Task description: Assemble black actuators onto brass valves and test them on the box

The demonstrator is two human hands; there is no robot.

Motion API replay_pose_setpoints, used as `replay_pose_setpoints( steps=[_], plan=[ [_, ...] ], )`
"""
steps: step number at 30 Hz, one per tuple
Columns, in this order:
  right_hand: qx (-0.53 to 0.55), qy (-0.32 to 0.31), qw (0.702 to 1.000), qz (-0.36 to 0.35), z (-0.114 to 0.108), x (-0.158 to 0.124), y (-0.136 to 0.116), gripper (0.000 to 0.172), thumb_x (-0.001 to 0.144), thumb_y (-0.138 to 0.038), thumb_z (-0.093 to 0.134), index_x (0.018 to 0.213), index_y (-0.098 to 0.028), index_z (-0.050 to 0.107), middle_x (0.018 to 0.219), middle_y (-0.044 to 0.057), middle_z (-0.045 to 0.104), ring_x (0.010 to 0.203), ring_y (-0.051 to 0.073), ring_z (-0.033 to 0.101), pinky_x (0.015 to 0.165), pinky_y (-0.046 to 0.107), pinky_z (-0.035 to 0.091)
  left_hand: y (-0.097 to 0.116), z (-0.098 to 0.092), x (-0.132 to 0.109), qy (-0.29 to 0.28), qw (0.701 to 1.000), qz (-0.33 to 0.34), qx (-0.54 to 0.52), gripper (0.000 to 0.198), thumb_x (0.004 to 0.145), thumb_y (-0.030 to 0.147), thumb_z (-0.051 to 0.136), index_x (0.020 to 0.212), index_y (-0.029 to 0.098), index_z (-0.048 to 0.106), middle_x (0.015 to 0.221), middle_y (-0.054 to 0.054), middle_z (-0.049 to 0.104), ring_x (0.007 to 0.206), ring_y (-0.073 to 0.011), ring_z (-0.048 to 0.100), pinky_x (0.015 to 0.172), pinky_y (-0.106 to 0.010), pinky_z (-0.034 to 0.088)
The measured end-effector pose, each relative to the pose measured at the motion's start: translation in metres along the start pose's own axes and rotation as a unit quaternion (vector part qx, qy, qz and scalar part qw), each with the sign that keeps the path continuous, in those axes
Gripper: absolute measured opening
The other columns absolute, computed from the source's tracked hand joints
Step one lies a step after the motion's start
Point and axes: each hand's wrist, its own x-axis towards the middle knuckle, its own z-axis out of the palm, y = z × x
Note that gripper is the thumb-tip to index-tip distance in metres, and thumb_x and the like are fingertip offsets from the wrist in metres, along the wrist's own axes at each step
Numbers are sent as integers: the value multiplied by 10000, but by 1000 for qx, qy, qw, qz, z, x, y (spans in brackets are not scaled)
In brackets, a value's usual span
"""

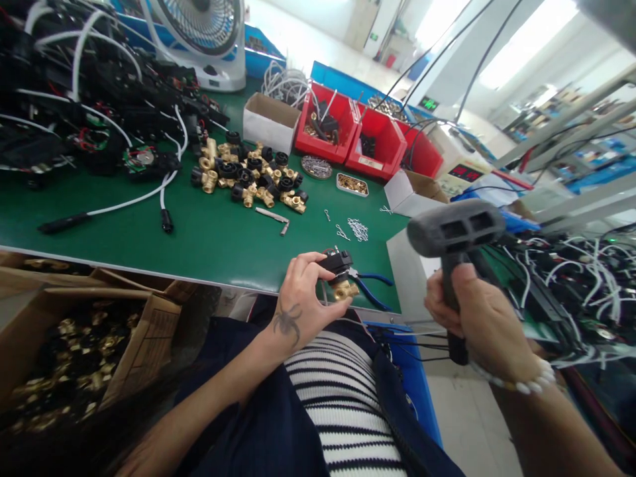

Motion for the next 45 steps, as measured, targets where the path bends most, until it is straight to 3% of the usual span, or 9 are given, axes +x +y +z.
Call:
replay_pose_setpoints(
  steps=[6,12,17,22,27,32,37,42,45],
  plan=[
    [-121,-84,989,-9,9,1,4,603,814,-764,460,544,-226,436,485,-21,397,446,114,337,403,262,234,0,1,1,5,1000,4,3,335,662,194,804,883,172,553,1128,-127,588,1092,-278,576,925,-482,500],
    [-16,-12,1000,-5,7,2,1,596,856,-771,339,595,-242,422,442,-59,294,382,105,268,364,263,192,-1,1,0,4,1000,4,6,352,650,200,811,884,191,549,1131,-109,584,1092,-276,574,927,-490,501],
    [-83,-100,991,21,12,4,5,590,816,-756,469,558,-227,430,465,-45,372,406,96,322,375,252,230,0,1,1,7,1000,4,12,350,650,200,806,880,186,543,1123,-118,588,1085,-281,578,927,-492,501],
    [-1,-15,1000,-8,8,5,4,581,878,-740,347,586,-241,413,423,-72,280,366,95,254,369,260,199,-2,2,0,8,1000,2,11,354,647,203,811,876,194,541,1135,-110,587,1082,-278,578,927,-494,501],
    [-90,-98,991,8,12,8,6,590,796,-749,509,538,-224,433,458,-41,382,410,96,324,379,248,225,-2,1,0,11,1000,7,13,358,643,199,812,870,184,536,1117,-119,591,1086,-283,578,931,-493,498],
    [-14,-24,1000,-9,3,8,-1,588,882,-747,315,597,-241,405,426,-73,288,364,90,256,360,247,195,-2,2,0,13,1000,7,11,359,644,208,815,876,187,542,1127,-116,591,1078,-276,583,920,-489,504],
    [-93,-140,986,17,15,7,5,592,807,-738,507,539,-215,441,466,-40,402,406,88,333,366,231,235,-3,3,0,18,1000,12,12,334,652,185,796,869,193,541,1114,-112,595,1088,-282,580,934,-496,499],
    [-17,-54,998,7,3,9,4,593,853,-752,398,578,-228,414,440,-67,313,377,79,273,343,229,199,-3,1,2,16,1000,-11,2,372,638,210,822,876,195,536,1132,-116,586,1095,-286,578,931,-508,508],
    [-42,-78,996,-18,4,11,3,520,818,-709,530,692,-206,549,469,-67,365,395,88,312,357,228,250,-1,-1,1,7,1000,-26,-13,361,663,212,808,915,191,549,1150,-114,585,1114,-278,584,929,-486,524]
  ],
)
